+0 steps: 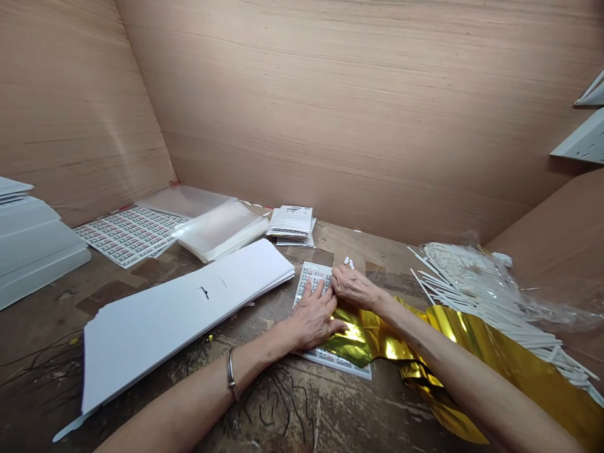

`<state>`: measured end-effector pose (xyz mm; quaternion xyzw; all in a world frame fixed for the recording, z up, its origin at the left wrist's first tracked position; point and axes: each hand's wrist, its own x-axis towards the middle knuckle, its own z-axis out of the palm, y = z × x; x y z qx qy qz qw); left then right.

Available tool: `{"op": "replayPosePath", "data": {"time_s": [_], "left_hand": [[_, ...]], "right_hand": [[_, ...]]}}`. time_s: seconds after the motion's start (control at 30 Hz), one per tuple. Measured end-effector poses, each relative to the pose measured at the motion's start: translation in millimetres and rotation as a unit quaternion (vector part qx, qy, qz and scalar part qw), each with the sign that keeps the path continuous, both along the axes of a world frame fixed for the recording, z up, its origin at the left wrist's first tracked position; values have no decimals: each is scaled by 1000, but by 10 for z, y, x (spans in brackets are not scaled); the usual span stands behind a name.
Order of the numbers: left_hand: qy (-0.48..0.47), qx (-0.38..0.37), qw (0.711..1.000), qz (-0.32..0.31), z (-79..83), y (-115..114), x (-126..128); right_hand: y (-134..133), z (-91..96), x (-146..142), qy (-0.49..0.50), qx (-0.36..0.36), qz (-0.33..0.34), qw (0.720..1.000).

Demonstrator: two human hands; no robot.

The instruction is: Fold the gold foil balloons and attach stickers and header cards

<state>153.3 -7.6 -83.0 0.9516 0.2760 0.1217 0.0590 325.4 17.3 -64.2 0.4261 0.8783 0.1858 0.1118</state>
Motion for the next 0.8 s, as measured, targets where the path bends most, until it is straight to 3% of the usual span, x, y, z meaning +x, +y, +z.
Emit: {"op": "replayPosePath", "data": {"time_s": [0.1,0.2,0.3,0.37,0.47,0.53,0.6,0.7,0.73,0.8], "left_hand": [[-1,-13,1000,2,10,-2,-8],[-15,-30,999,-3,24,1,-20],[-41,-45,998,-8,54,36,-25],[-65,-48,997,-4,91,89,-22],[-108,-14,993,42,172,199,-22],[-123,50,988,84,228,268,-41],[-123,139,978,95,269,312,-78],[-115,258,959,36,288,301,-148],[-116,284,952,15,287,278,-169],[-123,319,940,-13,278,215,-199]], "right_hand": [[30,-42,2,37,-1,-48,998],[103,-29,30,171,-26,-147,974],[187,44,66,392,-72,-250,882],[217,116,78,477,-102,-287,824],[179,222,48,525,-162,-302,779],[97,278,-2,558,-199,-298,748],[-9,316,-59,627,-251,-286,680],[-156,341,-132,730,-350,-269,522],[-196,342,-153,746,-372,-268,483],[-261,341,-191,753,-387,-274,456]]}}
